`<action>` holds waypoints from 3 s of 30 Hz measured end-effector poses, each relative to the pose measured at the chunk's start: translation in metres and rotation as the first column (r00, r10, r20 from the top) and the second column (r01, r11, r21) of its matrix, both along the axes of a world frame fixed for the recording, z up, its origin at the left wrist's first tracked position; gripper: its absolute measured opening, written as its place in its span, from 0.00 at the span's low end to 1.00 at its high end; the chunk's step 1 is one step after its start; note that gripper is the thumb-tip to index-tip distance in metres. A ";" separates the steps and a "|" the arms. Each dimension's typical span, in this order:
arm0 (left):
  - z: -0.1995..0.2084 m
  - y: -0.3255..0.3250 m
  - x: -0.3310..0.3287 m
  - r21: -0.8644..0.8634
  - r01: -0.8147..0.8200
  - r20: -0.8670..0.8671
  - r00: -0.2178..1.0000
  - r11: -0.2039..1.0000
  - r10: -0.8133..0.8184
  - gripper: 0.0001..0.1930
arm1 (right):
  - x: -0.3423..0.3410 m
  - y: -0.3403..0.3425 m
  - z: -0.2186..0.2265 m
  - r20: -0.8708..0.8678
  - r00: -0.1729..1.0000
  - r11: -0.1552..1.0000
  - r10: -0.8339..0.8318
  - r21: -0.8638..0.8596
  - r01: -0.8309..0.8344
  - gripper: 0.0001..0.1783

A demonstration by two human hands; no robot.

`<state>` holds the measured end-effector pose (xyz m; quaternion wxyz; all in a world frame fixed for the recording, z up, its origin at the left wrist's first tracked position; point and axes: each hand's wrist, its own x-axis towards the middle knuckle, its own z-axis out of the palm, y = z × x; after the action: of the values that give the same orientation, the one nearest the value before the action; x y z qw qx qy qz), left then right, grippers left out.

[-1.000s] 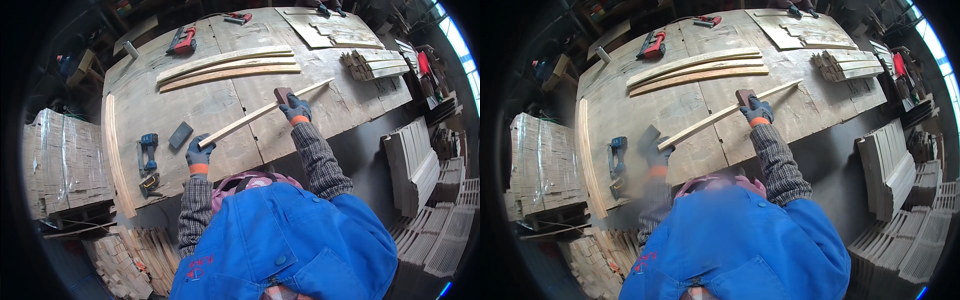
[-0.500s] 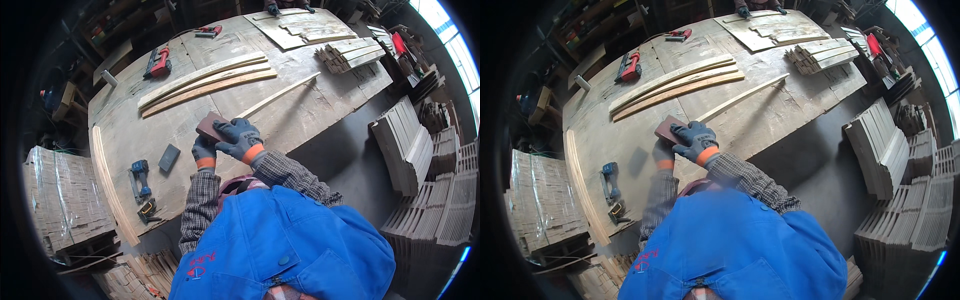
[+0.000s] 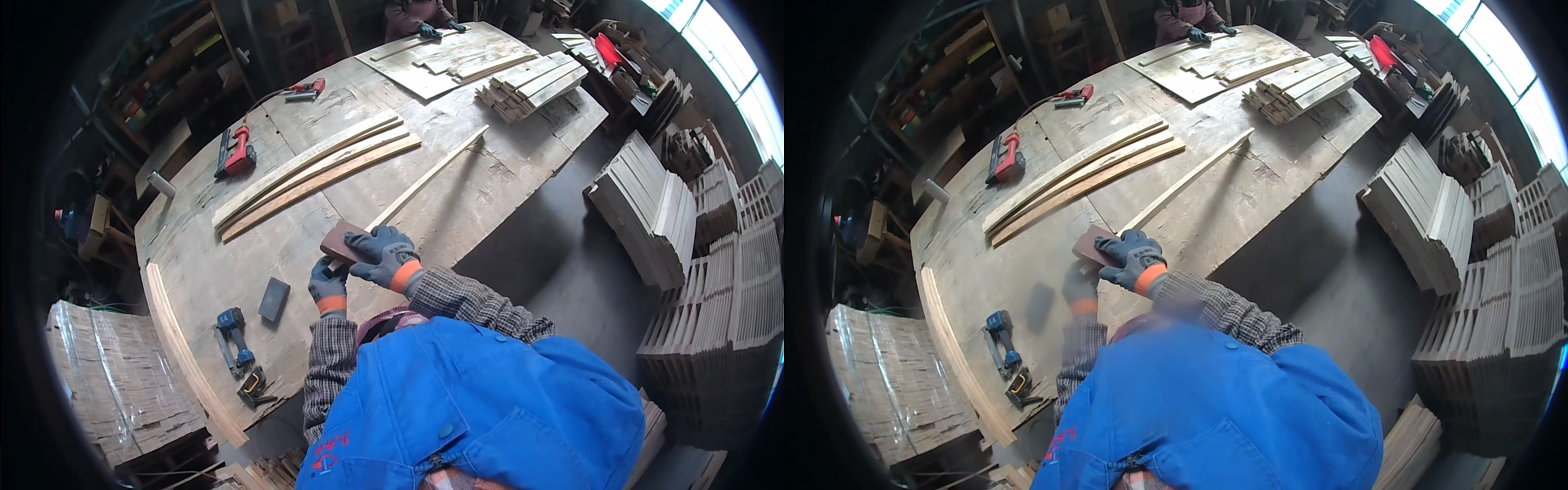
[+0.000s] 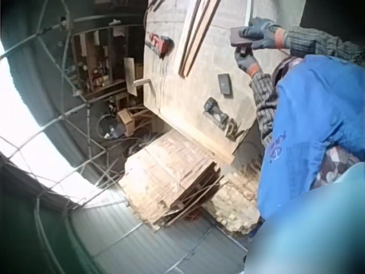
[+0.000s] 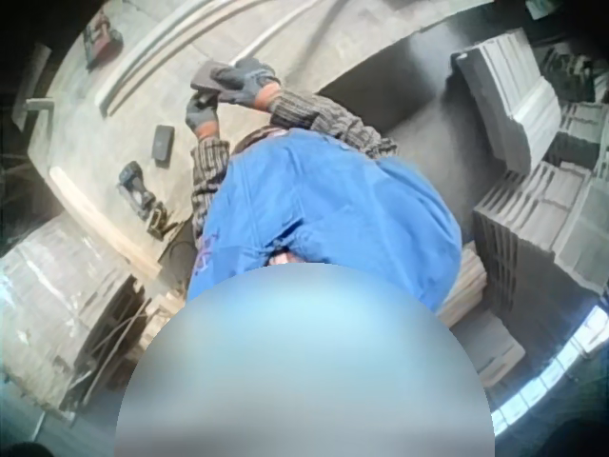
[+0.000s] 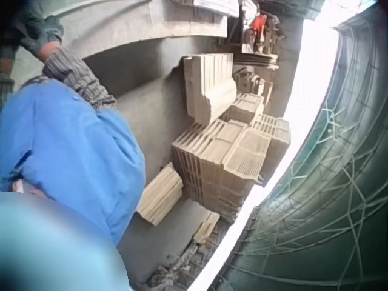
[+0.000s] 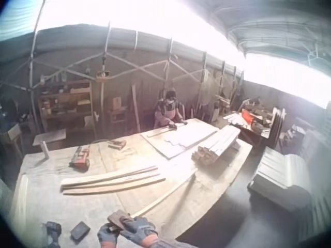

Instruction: The person sands thin wooden planks on a workbench using a sanding block. They repeatedly flip the planks to sand both sides and edges, then place the finished pieces into a stack on the table.

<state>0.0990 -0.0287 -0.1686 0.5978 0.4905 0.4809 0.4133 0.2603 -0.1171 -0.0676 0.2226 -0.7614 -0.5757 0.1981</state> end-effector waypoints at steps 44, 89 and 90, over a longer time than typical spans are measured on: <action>0.024 -0.034 -0.067 -0.145 -0.062 -0.031 0.998 0.987 0.058 0.20 | 0.013 0.016 -0.052 0.017 0.999 0.985 0.048 0.162 -0.050 0.39; 0.061 -0.076 -0.095 -0.161 -0.212 -0.401 0.906 0.964 0.132 0.18 | 0.291 0.054 -0.127 0.143 0.914 0.882 -0.379 -0.243 0.404 0.41; 0.062 -0.078 -0.094 -0.157 -0.233 -0.431 0.890 0.960 0.146 0.18 | 0.305 0.050 -0.129 0.136 0.890 0.860 -0.435 -0.231 0.456 0.41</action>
<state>0.0051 -0.1070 -0.1067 0.4855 0.4535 0.6826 0.3045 0.5657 -0.0668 -0.1966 0.1389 -0.9033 -0.3618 0.1839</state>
